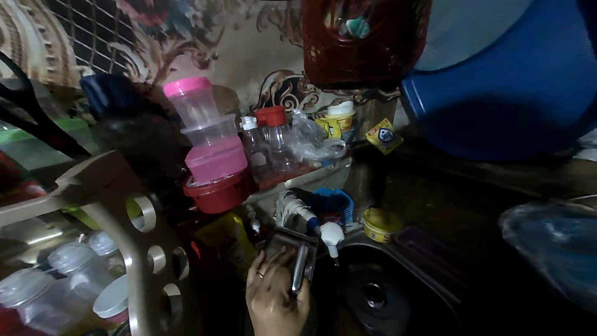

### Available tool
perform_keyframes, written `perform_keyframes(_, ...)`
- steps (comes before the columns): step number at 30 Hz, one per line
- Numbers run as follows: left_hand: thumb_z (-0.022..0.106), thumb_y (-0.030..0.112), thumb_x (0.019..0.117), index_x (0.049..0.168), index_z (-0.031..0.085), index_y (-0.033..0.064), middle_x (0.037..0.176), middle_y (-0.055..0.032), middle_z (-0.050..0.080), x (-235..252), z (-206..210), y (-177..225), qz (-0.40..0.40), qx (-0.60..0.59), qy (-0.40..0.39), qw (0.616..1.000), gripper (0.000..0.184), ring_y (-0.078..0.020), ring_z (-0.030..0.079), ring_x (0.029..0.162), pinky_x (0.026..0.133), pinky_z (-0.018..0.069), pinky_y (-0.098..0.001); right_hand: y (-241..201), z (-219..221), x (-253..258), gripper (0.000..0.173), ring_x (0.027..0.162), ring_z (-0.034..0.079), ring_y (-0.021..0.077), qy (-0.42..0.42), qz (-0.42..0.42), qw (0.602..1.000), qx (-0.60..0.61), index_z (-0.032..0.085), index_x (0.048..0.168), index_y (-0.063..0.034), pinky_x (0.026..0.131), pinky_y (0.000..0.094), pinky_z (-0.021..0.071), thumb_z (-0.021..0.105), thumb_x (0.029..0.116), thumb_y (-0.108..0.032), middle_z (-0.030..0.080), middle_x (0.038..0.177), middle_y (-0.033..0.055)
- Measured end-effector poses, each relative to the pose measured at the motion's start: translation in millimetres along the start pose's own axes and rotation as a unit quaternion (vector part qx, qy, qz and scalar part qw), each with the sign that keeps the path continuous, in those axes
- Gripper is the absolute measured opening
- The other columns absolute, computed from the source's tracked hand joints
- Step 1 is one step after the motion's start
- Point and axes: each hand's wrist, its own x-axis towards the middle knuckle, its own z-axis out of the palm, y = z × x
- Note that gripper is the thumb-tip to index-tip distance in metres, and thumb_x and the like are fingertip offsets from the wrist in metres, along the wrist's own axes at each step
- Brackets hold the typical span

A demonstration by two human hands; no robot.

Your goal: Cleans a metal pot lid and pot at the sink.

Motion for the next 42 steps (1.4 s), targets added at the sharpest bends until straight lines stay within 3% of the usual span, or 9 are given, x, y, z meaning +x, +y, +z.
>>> perform_keyframes(10,0.068,0.020,0.0816,0.075,0.073,0.0054,0.093,-0.0068,0.078,0,-9,-11,-0.062,-0.009,0.058,0.996,0.017,-0.0165,0.074,0.100,0.104,0.0529,-0.0367,6,-11,48,0.034,0.114,0.066,0.0292,0.142,-0.024,0.983,0.110,0.069,0.123,-0.0026,0.101,0.0474,0.0517,0.070,0.0934,-0.019,0.070,0.121,0.0177)
perform_keyframes(14,0.066,0.007,0.0791,0.076,0.073,0.0002,0.081,-0.0029,0.074,2,-9,-14,-0.257,-0.088,0.143,0.952,0.010,0.0009,0.069,0.075,0.070,0.0574,-0.0150,8,-37,30,0.035,0.101,0.070,0.0247,0.274,-0.067,0.930,0.236,0.066,0.128,-0.0008,0.092,0.0454,0.0565,0.069,0.0950,-0.012,0.072,0.112,0.0161)
perform_keyframes(16,0.067,0.002,0.0769,0.064,0.063,0.0062,0.059,0.0057,0.058,0,-3,-12,-0.324,-0.121,0.173,0.922,0.014,0.0048,0.052,0.050,0.045,0.0430,-0.0134,13,-50,20,0.037,0.094,0.071,0.0236,0.352,-0.080,0.892,0.273,0.065,0.129,0.0017,0.087,0.0432,0.0583,0.070,0.0940,-0.009,0.072,0.107,0.0169)
perform_keyframes(18,0.066,0.000,0.0764,0.058,0.055,0.0105,0.048,0.0082,0.044,-7,6,-12,-0.368,-0.151,0.173,0.901,0.024,0.0022,0.040,0.040,0.037,0.0333,-0.0164,25,-61,14,0.041,0.093,0.070,0.0229,0.399,-0.086,0.865,0.291,0.062,0.131,0.0034,0.084,0.0423,0.0584,0.071,0.0937,-0.009,0.071,0.108,0.0181)
perform_keyframes(24,0.066,-0.003,0.0834,0.054,0.052,0.0089,0.046,0.0019,0.044,-27,40,-19,-0.497,-0.213,0.151,0.828,0.035,-0.0058,0.041,0.038,0.038,0.0350,-0.0226,39,-85,-17,0.035,0.103,0.068,0.0200,0.441,-0.070,0.838,0.315,0.064,0.129,0.0048,0.092,0.0349,0.0555,0.067,0.0965,-0.007,0.069,0.119,0.0201)
perform_keyframes(30,0.060,0.001,0.0982,0.074,0.066,-0.0036,0.064,-0.0101,0.067,-58,75,-29,-0.597,-0.312,0.156,0.722,0.026,-0.0136,0.063,0.054,0.051,0.0552,-0.0283,43,-78,-34,0.039,0.103,0.069,0.0166,0.427,-0.117,0.853,0.276,0.063,0.130,0.0057,0.090,0.0322,0.0571,0.066,0.0950,-0.009,0.070,0.118,0.0187)
perform_keyframes(35,0.056,-0.002,0.0964,0.075,0.069,-0.0036,0.071,-0.0092,0.072,-67,95,-31,-0.565,-0.337,0.162,0.735,0.025,-0.0107,0.067,0.058,0.055,0.0569,-0.0252,19,-56,-39,0.032,0.091,0.071,0.0188,0.400,-0.150,0.882,0.201,0.067,0.122,0.0083,0.084,0.0342,0.0595,0.066,0.0923,-0.004,0.072,0.109,0.0202)
perform_keyframes(40,0.054,-0.004,0.0937,0.075,0.068,-0.0035,0.073,-0.0082,0.073,-68,105,-33,-0.539,-0.359,0.159,0.745,0.024,-0.0091,0.067,0.061,0.057,0.0565,-0.0232,14,-36,23,0.029,0.102,0.072,0.0360,0.436,-0.167,0.883,0.049,0.072,0.119,0.0053,0.093,0.0500,0.0575,0.067,0.0914,-0.004,0.072,0.113,0.0246)
perform_keyframes(42,0.055,-0.004,0.0935,0.076,0.070,-0.0044,0.077,-0.0101,0.075,-71,107,-33,-0.531,-0.381,0.154,0.741,0.022,-0.0102,0.069,0.063,0.059,0.0578,-0.0237,15,-28,42,0.035,0.122,0.065,0.0386,0.366,-0.149,0.917,-0.043,0.068,0.129,0.0032,0.105,0.0503,0.0517,0.062,0.0975,-0.009,0.065,0.133,0.0243)
